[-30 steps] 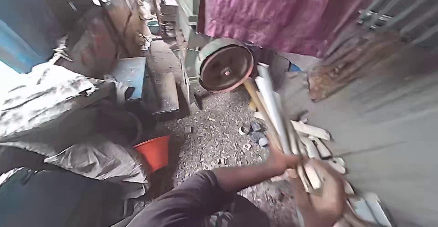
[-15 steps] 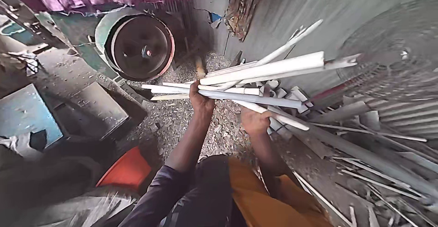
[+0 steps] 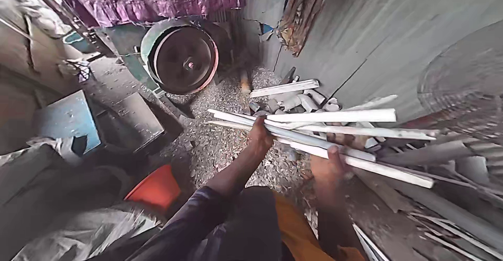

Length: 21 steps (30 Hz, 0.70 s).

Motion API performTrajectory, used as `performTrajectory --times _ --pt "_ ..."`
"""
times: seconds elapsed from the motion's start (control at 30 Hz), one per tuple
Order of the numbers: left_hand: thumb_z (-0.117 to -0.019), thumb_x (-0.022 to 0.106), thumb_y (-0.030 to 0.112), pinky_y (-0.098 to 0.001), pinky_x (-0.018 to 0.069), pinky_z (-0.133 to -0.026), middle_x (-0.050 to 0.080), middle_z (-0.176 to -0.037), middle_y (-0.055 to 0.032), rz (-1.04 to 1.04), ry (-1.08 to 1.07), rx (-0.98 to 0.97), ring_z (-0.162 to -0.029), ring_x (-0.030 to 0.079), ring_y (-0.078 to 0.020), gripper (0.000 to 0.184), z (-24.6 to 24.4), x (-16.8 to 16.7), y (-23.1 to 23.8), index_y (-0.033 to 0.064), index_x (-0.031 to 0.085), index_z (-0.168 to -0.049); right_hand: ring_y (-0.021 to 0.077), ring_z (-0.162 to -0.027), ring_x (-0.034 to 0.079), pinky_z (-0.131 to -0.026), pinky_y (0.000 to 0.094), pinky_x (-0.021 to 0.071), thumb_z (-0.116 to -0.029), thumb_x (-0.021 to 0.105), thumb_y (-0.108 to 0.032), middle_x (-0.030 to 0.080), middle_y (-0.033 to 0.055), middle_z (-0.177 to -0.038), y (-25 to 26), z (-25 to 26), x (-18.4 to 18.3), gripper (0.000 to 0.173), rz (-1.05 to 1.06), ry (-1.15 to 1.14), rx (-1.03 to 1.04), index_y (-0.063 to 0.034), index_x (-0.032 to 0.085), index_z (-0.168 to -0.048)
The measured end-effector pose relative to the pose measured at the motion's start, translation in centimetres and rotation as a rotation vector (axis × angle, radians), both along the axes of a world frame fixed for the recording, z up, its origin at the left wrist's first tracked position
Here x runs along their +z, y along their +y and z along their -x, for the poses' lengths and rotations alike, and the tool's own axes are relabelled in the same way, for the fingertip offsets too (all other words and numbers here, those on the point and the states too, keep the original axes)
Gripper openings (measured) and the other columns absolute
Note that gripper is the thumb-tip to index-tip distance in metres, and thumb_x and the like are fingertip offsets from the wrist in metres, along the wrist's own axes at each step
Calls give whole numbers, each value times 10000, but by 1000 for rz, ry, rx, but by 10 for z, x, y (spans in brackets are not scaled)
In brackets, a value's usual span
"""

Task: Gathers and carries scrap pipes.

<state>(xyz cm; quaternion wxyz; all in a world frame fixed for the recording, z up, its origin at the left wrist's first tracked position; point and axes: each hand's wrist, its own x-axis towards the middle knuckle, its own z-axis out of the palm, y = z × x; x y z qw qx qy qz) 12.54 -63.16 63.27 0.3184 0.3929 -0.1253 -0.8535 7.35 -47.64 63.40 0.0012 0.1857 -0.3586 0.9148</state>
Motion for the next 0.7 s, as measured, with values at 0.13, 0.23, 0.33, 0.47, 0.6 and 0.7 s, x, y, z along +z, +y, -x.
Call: performTrajectory --times 0.13,0.23,0.33,0.47,0.6,0.7 --pt "-1031 525 249 -509 583 -781 657 -1050 -211 -79 7 -43 -915 667 -314 329 4 4 14 -6 545 -1238 177 -1179 646 -1002 430 561 -766 887 -367 663 41 -1262 5 -2 1 782 93 19 -18 -104 458 -1364" --pt "-1038 508 256 -497 580 -766 657 -1028 -182 -59 58 -36 -900 666 -297 291 6 7 15 23 556 -1205 90 -1188 647 -1026 380 547 -770 823 -539 708 -72 -1227 15 -7 -8 649 118 113 167 -228 622 -1303" --pt "-1058 465 246 -453 587 -770 663 -967 -136 -14 162 -36 -868 673 -256 228 0 17 25 61 564 -1146 61 -1220 626 -1079 366 507 -789 760 -628 709 -98 -1234 27 -10 -39 664 57 122 307 -254 630 -1322" --pt "-1051 469 225 -437 604 -739 688 -936 -157 -23 191 -114 -821 696 -261 239 -5 30 40 37 580 -1148 160 -1367 515 -1138 415 441 -738 788 -667 570 18 -1455 26 1 -37 951 5 255 213 -135 475 -1461" --pt "-1047 483 245 -444 587 -752 664 -964 -160 -91 98 -222 -839 676 -264 263 -2 25 52 38 557 -1190 185 -1405 483 -1169 407 421 -668 924 -457 526 14 -1508 40 14 -1 955 -86 523 166 -166 477 -1460" --pt "-1047 467 237 -445 585 -728 650 -912 -162 -148 63 -229 -799 667 -267 232 1 16 58 35 543 -1134 31 -1105 670 -958 279 583 -743 910 -308 707 -133 -1182 36 -23 12 644 -151 428 -2 -228 576 -1288"
